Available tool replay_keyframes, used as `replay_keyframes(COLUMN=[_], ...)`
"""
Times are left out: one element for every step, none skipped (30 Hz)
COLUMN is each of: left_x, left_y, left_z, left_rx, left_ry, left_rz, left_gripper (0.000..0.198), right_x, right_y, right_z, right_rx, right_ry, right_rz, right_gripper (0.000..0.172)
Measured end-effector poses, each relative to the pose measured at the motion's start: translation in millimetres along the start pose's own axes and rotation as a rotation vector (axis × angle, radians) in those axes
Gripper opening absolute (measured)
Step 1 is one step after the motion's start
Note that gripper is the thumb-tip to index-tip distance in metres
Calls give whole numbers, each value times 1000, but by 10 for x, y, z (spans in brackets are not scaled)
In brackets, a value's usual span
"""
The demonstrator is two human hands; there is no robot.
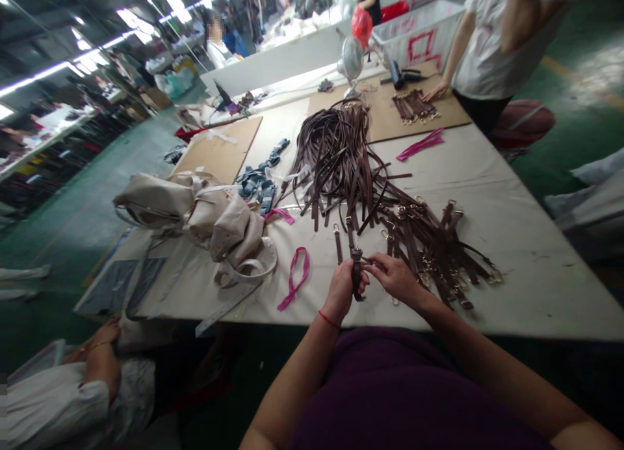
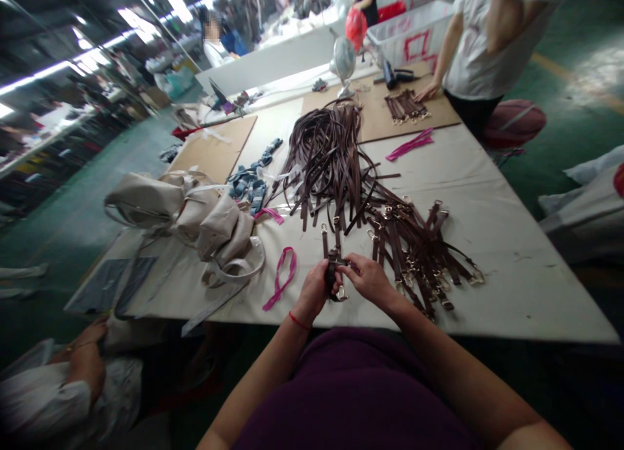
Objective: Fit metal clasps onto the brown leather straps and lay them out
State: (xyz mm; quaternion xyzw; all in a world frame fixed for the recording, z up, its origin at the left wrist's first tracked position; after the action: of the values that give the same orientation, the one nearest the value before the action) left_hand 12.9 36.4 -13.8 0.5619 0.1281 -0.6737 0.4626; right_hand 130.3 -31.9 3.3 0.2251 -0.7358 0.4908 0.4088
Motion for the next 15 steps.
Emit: replay_keyframes(left_x=[-3,-7,-11,-14,-17,-20,-22,-24,-25,-28,-31,-34,-37,-39,-41], left_y=[8,14,18,19,19,19,19,19,21,23,25,27,29,30,31], left_z=[1,2,2,1,1,0,1,2,4,7,11,17,23,30,37], left_rx=[6,9,9,6,4,2,3,5,9,13,17,18,18,17,16], left_ry=[14,26,37,45,53,59,63,66,67,68,69,69,68,66,63], left_rz=[-13,-28,-43,-59,-73,-84,-92,-94,-92,-90,-87,-83,-81,-80,-81], left_gripper=[37,36,36,36,36,37,37,38,38,38,38,38,38,38,38], right_x=[-5,-10,-16,-19,-19,-16,-11,-4,3,11,18,23,26,27,25], right_y=[9,17,23,27,29,29,28,27,25,23,22,22,24,28,34], right_z=[-7,-13,-16,-18,-19,-20,-20,-21,-23,-25,-28,-30,-32,-33,-32], right_rx=[3,5,7,8,9,10,12,13,13,13,12,12,11,12,13], right_ry=[-2,-1,2,7,11,15,19,21,21,21,20,18,17,17,20], right_rz=[11,21,29,37,43,47,49,47,41,34,24,13,-2,-22,-47], right_gripper=[28,28,28,28,28,28,28,28,28,27,27,28,28,28,29])
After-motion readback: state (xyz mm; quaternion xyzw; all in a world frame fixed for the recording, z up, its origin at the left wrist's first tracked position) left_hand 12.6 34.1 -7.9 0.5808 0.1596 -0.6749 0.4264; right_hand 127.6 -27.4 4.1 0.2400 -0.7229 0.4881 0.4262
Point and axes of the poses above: each hand's wrist, its own z-axis away from the middle knuckle, its own y-axis out of the palm, x = y × z, the point moved 5 cm from there along -z, towards the middle knuckle, and after that the axes turned 3 degrees about -x, right-handed, at the moved point
